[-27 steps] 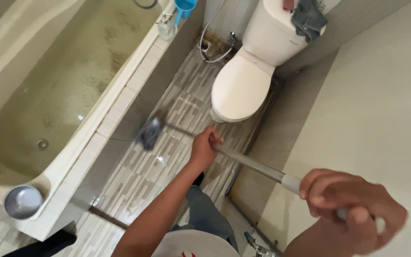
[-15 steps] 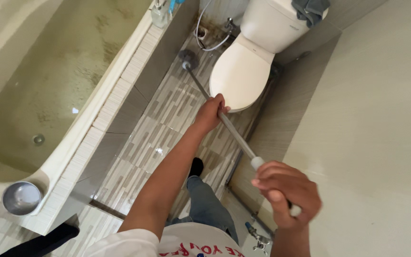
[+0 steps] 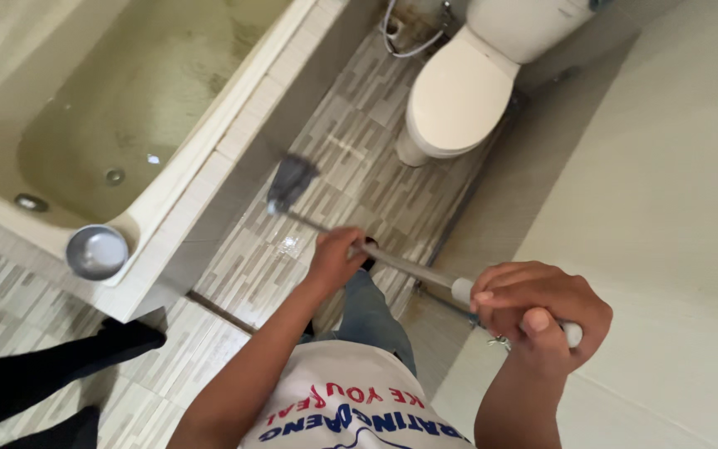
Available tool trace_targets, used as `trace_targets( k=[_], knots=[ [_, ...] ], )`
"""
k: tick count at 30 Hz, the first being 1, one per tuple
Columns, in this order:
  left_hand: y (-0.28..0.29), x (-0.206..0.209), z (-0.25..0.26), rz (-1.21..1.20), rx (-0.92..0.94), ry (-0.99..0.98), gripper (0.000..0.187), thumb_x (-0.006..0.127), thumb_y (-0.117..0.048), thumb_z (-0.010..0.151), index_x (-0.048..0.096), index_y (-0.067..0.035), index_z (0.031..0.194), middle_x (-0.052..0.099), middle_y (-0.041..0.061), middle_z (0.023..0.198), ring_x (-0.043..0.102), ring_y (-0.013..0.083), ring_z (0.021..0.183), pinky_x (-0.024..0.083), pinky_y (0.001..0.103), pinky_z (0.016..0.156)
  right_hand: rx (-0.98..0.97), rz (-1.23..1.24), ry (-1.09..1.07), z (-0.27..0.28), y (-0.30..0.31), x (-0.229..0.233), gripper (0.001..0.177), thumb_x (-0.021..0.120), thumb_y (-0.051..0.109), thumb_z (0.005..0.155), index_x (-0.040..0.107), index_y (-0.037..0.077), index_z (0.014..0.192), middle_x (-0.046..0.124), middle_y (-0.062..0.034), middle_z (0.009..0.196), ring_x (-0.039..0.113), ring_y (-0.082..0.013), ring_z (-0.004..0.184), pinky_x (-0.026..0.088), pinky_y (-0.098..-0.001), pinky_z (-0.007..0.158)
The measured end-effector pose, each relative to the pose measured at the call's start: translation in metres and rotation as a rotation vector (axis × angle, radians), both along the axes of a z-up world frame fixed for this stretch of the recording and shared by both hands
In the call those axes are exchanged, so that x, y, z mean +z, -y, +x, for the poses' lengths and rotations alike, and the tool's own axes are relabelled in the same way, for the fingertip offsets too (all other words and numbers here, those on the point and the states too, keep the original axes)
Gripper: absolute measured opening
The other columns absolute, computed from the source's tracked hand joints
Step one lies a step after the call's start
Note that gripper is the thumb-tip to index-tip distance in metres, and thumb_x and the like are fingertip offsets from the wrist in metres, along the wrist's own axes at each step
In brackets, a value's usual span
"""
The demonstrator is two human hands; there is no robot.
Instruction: The person mops a tiled floor using a flat mop with a long handle.
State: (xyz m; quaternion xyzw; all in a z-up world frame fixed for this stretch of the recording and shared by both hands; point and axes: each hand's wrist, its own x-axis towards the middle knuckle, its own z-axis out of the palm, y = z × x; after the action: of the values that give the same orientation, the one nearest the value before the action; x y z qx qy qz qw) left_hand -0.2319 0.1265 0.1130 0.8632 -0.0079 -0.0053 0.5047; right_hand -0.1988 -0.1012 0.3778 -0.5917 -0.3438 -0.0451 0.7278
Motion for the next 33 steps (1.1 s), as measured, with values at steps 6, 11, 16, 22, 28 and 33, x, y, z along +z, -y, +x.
trace_targets(
  k=[6, 11, 16, 22, 28, 33],
  knots=[
    [-0.034, -0.018, -0.075, 0.149, 0.106, -0.036, 0.021, 0.079, -0.019, 0.082, 0.063, -0.008, 0.077, 0.066, 0.008, 0.073, 0.065, 0.0308, 0.078, 0.041, 0.046, 0.090, 0.109, 0.131, -0.158, -0.004, -0.021, -0.015, 0.036, 0.051, 0.017, 0.109, 0.068, -0.015, 0.107, 0.044, -0.0032, 0.049, 0.041, -0.0126, 0.040, 0.051, -0.0353, 0.052],
    [-0.033, -0.052, -0.074, 0.074, 0.181, -0.032, 0.022, 0.066, -0.015, 0.086, 0.061, -0.007, 0.066, 0.068, 0.007, 0.068, 0.063, 0.0322, 0.059, 0.050, 0.041, 0.074, 0.039, 0.146, -0.235, 0.017, -0.010, -0.019, 0.039, 0.050, 0.020, 0.112, 0.067, -0.014, 0.105, 0.041, -0.0036, 0.047, 0.039, -0.0130, 0.038, 0.047, -0.0361, 0.050],
    [0.015, -0.030, 0.012, 0.137, 0.138, 0.010, 0.044, 0.070, -0.027, 0.096, 0.062, -0.004, 0.059, 0.058, 0.016, 0.053, 0.058, 0.0383, 0.053, 0.046, 0.045, 0.070, -0.120, 0.145, -0.151, 0.062, 0.047, -0.002, 0.042, 0.049, 0.024, 0.111, 0.067, -0.013, 0.102, 0.038, -0.0026, 0.045, 0.039, -0.0140, 0.035, 0.043, -0.0375, 0.048],
    [0.065, -0.005, 0.148, 0.080, 0.071, 0.125, 0.041, 0.067, -0.031, 0.099, 0.065, -0.006, 0.067, 0.062, 0.014, 0.062, 0.061, 0.0369, 0.060, 0.045, 0.045, 0.071, -0.098, 0.104, 0.009, 0.126, 0.120, 0.017, 0.040, 0.042, 0.025, 0.108, 0.064, -0.008, 0.111, 0.042, 0.0003, 0.044, 0.044, -0.0149, 0.038, 0.045, -0.0422, 0.050],
    [0.101, -0.005, 0.268, 0.118, 0.004, 0.231, 0.043, 0.066, -0.029, 0.100, 0.062, -0.008, 0.063, 0.063, 0.010, 0.062, 0.062, 0.0338, 0.069, 0.039, 0.049, 0.085, -0.106, -0.089, 0.228, 0.154, 0.143, 0.023, 0.039, 0.044, 0.030, 0.108, 0.064, -0.004, 0.109, 0.047, 0.0008, 0.047, 0.047, -0.0130, 0.039, 0.051, -0.0418, 0.051],
    [0.103, -0.037, 0.325, 0.153, -0.011, 0.214, 0.048, 0.068, -0.036, 0.098, 0.059, -0.006, 0.063, 0.061, 0.011, 0.063, 0.061, 0.0343, 0.072, 0.039, 0.048, 0.083, -0.193, -0.096, 0.187, 0.147, 0.095, -0.002, 0.039, 0.055, 0.029, 0.108, 0.068, -0.006, 0.099, 0.055, -0.0047, 0.055, 0.049, -0.0117, 0.042, 0.054, -0.0391, 0.053]
  ],
)
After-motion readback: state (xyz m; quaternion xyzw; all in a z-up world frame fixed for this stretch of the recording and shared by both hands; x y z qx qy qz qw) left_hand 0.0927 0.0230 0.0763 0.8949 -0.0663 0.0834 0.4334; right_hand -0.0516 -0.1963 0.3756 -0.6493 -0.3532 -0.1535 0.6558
